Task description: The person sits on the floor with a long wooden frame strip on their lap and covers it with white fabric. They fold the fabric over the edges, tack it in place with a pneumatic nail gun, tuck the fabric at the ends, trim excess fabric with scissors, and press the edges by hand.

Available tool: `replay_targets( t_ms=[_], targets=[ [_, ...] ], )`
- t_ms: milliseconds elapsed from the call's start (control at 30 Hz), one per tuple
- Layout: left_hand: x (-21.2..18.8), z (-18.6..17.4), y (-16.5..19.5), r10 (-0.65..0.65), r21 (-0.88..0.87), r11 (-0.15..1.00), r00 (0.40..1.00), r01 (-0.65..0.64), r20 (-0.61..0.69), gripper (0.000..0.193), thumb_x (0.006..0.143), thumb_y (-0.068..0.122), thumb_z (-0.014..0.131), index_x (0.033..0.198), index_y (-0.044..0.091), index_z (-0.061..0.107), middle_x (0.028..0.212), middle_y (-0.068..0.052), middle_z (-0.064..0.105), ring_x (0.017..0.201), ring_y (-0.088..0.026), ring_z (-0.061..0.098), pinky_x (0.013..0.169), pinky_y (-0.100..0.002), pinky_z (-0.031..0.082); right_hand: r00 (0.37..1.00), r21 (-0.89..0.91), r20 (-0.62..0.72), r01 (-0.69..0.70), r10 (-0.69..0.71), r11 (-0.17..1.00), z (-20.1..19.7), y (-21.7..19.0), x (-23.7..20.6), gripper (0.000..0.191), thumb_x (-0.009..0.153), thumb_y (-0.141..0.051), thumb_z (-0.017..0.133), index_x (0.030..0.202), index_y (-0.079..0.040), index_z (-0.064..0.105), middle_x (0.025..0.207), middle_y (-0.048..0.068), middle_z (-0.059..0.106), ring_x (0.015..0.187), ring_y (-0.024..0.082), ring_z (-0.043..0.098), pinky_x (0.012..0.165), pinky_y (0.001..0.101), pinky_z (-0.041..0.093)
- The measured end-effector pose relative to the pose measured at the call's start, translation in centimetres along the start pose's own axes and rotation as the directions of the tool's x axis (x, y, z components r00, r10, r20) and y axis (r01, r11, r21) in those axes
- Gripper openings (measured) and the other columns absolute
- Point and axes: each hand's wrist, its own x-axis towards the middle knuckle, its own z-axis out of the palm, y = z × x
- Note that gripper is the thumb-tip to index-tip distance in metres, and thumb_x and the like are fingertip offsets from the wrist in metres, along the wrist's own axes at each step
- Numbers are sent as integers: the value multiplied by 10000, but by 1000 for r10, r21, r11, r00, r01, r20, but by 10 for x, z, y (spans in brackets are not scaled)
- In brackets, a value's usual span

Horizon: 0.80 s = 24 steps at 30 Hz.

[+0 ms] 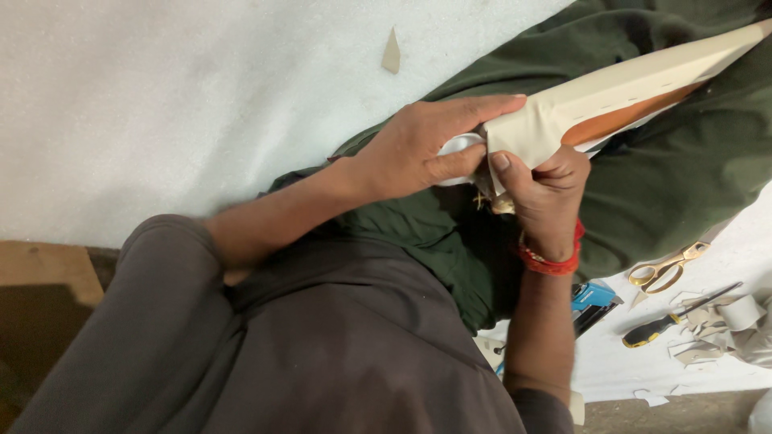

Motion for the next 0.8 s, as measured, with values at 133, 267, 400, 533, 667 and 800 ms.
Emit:
replay_targets(
  t_ms=[133,267,400,533,667,800],
  targets=[
    [1,6,2,-173,65,983,984,170,41,552,1091,239,570,1602,143,385,1263,-82,722,1011,-214,751,898,-331,603,995,-162,99,34,-18,986,-4,-27,7,81,1039,-28,729,983,30,739,882,21,723,746,51,635,688,213,504],
    [1,4,-1,-107,61,993,994,105,37,564,1143,312,571,1620,110,349,1211,-81,738,1006,-223,761,875,-342,595,986,-285,159,87,-43,955,-4,-41,13,140,1059,-51,700,939,17,722,786,4,683,616,28,588,578,190,448],
    [-2,6,-3,-149,50,988,987,147,54,553,1124,346,534,1584,76,387,1079,-92,749,932,-233,759,828,-347,591,991,-293,79,129,-111,947,8,-32,3,195,1095,-52,691,913,17,707,714,7,658,624,33,580,582,189,462],
    [-7,13,-2,-195,22,981,979,194,64,537,1124,365,526,1551,56,425,1040,-101,758,906,-260,754,800,-352,580,990,-310,-71,91,-118,946,19,-12,-13,209,1084,-47,678,891,28,706,719,5,648,622,49,565,575,214,430],
    [-11,14,-2,-307,-10,951,947,310,95,528,1101,376,532,1516,54,482,968,-115,750,857,-243,756,758,-330,563,982,-272,-89,134,-164,953,19,3,-16,226,1090,-52,680,881,33,699,734,10,657,628,55,572,576,218,433],
    [-17,23,3,-221,-244,946,975,215,2,508,1158,411,522,1506,42,505,1166,-103,757,1023,-199,766,885,-295,584,970,-329,-77,194,-231,924,14,11,-14,242,1076,-56,705,853,39,691,721,20,644,632,62,558,579,223,434]
  ],
)
